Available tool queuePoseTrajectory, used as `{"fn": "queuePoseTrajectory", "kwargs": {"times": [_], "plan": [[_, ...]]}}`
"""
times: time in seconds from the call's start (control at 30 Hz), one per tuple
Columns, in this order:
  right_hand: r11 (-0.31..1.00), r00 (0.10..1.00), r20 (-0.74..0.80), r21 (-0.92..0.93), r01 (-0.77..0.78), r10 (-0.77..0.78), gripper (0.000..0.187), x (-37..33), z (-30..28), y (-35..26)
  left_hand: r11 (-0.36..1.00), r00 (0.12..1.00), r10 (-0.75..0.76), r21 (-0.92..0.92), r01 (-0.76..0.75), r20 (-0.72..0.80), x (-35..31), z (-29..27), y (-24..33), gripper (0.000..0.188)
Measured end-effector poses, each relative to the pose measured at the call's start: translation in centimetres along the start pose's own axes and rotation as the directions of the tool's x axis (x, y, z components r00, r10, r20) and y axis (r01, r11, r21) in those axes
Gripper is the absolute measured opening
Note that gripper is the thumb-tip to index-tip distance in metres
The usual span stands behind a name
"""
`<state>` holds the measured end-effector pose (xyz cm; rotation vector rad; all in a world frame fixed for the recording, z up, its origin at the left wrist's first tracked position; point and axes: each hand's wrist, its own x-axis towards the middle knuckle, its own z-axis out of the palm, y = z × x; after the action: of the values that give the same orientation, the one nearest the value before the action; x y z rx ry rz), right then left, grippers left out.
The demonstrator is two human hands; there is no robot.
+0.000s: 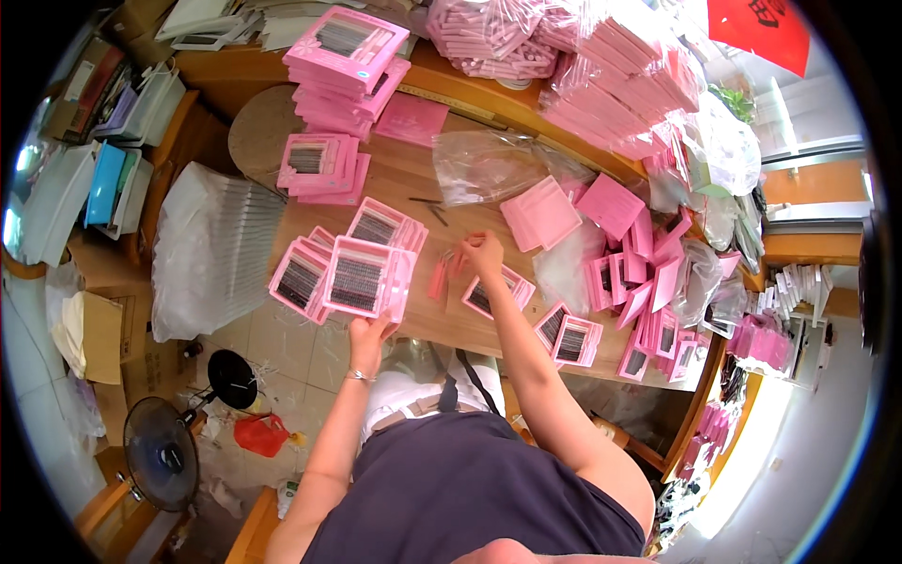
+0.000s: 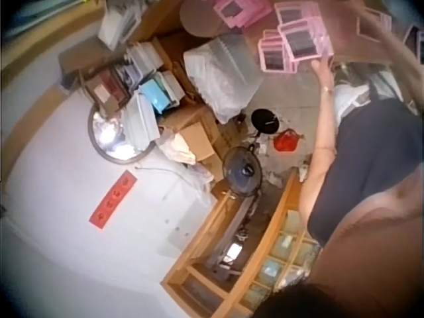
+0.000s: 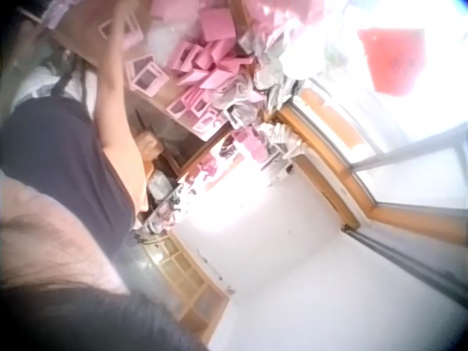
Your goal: The person assembles eyelash packaging by hand, picking up pink boxes, inserting items, and organizing the boxes on a wooden table.
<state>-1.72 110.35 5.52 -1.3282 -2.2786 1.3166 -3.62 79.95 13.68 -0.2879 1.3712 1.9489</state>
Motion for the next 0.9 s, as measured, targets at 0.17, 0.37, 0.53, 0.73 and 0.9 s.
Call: {"fn": "queuePoseTrajectory", "kwargs": {"times": [0.17,0.37,0.53,0.73,0.9], "plan": [[0.762,0.974,0.213,0.642,-0.084,-0.072,0.022,-5.4,-5.8,-8.0,0.998,1.000,0.029,0.047,-0.030,0.011,0.3,2.2,2.3,0.029],[0.735,0.961,0.256,0.671,-0.100,-0.104,0.018,-11.4,-7.3,-14.2,0.991,0.988,0.114,0.064,-0.121,0.105,-0.9,5.0,5.0,0.032],[0.782,0.956,0.267,0.620,-0.071,-0.124,0.017,-13.0,-7.2,-14.4,0.976,0.973,0.192,0.076,-0.202,0.125,-1.8,6.2,6.1,0.031],[0.729,0.987,0.139,0.683,-0.035,-0.082,0.026,-16.2,-5.8,-15.7,0.929,0.935,0.331,0.133,-0.346,0.126,-2.3,6.8,5.5,0.034],[0.830,0.990,-0.001,0.544,0.120,-0.143,0.045,-16.6,-5.2,-15.2,0.950,0.949,0.286,0.087,-0.298,0.130,-2.9,6.6,6.2,0.034]]}}
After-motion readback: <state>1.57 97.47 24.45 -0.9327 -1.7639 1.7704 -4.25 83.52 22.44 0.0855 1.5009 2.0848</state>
